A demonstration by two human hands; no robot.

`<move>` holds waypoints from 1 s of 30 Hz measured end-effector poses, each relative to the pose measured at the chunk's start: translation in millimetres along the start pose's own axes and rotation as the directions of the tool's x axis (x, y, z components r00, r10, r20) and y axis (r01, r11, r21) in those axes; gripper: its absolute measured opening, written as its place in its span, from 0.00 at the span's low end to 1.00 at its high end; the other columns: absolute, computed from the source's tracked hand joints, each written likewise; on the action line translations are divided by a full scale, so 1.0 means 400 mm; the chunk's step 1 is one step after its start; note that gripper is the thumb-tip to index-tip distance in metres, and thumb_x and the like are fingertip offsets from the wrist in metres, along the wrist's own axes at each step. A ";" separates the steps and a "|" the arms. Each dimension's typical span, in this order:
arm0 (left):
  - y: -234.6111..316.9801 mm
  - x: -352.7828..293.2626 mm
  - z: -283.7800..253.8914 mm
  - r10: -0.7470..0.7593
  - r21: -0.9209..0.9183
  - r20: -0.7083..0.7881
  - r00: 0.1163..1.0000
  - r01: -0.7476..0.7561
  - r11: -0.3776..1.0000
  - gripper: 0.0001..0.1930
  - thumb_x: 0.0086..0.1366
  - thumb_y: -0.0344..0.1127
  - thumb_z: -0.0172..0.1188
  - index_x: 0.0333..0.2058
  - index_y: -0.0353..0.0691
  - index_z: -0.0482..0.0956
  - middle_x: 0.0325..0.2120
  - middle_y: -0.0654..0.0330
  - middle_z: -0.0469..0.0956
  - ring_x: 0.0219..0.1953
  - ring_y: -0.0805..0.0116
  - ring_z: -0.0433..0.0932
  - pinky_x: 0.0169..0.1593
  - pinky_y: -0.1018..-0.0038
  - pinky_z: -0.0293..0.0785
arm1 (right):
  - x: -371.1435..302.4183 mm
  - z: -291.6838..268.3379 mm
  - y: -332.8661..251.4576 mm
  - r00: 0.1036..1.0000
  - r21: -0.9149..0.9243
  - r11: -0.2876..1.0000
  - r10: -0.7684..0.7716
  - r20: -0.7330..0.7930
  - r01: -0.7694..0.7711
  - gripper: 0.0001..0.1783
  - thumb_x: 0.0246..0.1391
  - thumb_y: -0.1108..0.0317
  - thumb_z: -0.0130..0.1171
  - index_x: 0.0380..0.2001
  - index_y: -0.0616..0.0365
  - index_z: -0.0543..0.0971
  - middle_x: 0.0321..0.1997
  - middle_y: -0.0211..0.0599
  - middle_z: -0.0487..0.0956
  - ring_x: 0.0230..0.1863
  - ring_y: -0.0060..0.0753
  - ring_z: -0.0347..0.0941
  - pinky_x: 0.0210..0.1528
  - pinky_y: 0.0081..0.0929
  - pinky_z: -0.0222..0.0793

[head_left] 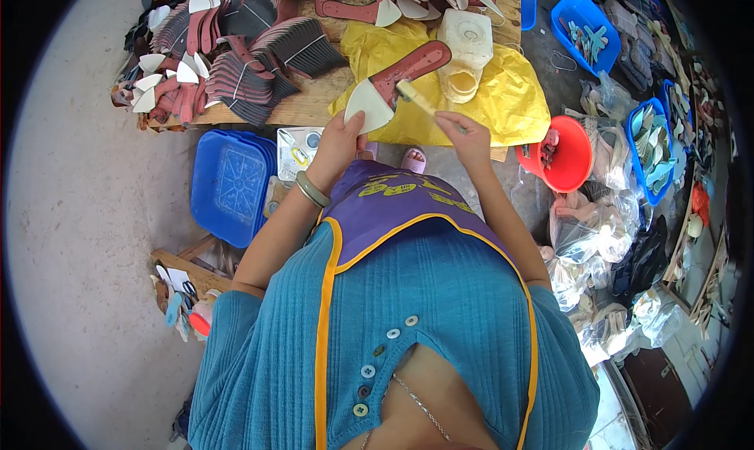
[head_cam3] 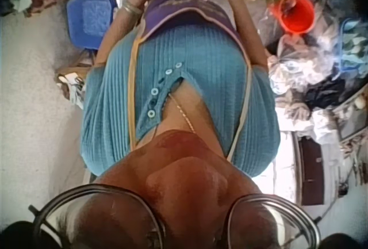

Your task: The person applies glue onto shoe insoles using a brush and handles various shoe components and straps on the workbench.

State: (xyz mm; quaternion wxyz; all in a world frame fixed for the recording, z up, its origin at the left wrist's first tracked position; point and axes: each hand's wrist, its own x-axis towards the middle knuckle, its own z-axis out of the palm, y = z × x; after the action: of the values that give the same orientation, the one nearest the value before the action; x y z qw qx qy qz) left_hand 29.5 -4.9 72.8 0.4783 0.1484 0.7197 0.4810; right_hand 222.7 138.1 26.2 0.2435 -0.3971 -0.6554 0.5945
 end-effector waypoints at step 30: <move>0.051 0.045 -0.031 0.150 -0.003 -0.167 0.974 -0.153 0.988 0.14 0.67 0.41 0.45 0.31 0.37 0.72 0.15 0.68 0.65 0.17 0.79 0.61 0.22 0.80 0.56 | 0.094 0.054 -0.045 0.992 0.105 0.994 -0.052 0.111 0.041 0.11 0.50 0.67 0.63 0.35 0.63 0.81 0.32 0.28 0.80 0.34 0.16 0.72 0.40 0.15 0.67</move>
State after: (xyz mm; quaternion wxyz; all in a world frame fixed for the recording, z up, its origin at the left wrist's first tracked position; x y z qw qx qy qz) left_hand 5.3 10.3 81.0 0.3796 0.1584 0.7397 0.5326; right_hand 180.2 156.5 34.4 0.2398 -0.3344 -0.6459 0.6431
